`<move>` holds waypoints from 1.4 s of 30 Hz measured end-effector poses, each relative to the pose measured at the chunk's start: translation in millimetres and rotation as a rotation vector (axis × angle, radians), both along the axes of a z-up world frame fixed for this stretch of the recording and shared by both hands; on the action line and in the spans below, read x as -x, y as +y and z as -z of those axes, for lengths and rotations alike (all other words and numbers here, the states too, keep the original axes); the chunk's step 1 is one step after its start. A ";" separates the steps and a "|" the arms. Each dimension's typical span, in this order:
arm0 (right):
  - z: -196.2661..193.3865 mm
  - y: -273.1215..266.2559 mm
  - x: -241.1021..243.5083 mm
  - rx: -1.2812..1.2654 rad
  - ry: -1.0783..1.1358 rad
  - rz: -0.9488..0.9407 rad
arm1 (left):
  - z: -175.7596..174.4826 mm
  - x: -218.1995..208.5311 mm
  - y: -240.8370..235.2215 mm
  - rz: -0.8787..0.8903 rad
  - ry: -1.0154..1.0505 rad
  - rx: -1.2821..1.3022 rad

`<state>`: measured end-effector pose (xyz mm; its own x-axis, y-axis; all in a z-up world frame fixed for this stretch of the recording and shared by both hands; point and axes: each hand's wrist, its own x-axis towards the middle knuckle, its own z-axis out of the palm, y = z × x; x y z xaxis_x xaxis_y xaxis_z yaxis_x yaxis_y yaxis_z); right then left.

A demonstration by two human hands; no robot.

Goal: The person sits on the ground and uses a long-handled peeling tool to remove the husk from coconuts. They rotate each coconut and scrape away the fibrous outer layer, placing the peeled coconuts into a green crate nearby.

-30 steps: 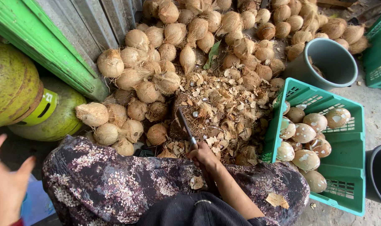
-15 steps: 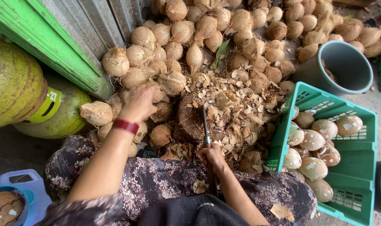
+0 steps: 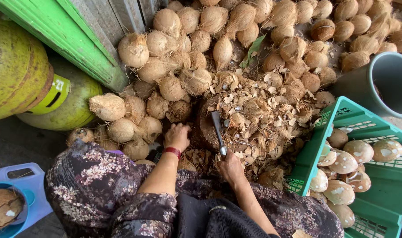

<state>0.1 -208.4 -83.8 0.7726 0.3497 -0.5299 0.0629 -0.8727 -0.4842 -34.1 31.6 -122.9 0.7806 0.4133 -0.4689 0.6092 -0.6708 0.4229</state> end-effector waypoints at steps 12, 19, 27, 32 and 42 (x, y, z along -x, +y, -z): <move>5.7 6.7 3.4 0.086 0.011 -0.006 | -2.0 40.8 11.9 -0.382 0.185 0.102; 12.4 3.2 -0.3 0.024 0.015 -0.001 | -13.2 62.7 31.1 -0.865 0.275 0.555; 5.3 4.6 2.9 0.090 -0.010 -0.051 | 3.7 44.6 11.7 -0.949 0.115 0.759; -2.3 8.6 3.4 0.111 0.002 -0.025 | 19.6 33.7 7.2 -0.863 0.067 0.564; 8.4 -0.1 1.2 0.079 0.010 -0.081 | -48.2 18.1 6.5 -0.402 -0.839 -0.027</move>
<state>-1.0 -208.5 -92.2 0.7379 0.3674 -0.5662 0.1299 -0.9005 -0.4150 -52.2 38.0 -74.7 0.6556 0.7286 0.1983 0.2997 -0.4921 0.8174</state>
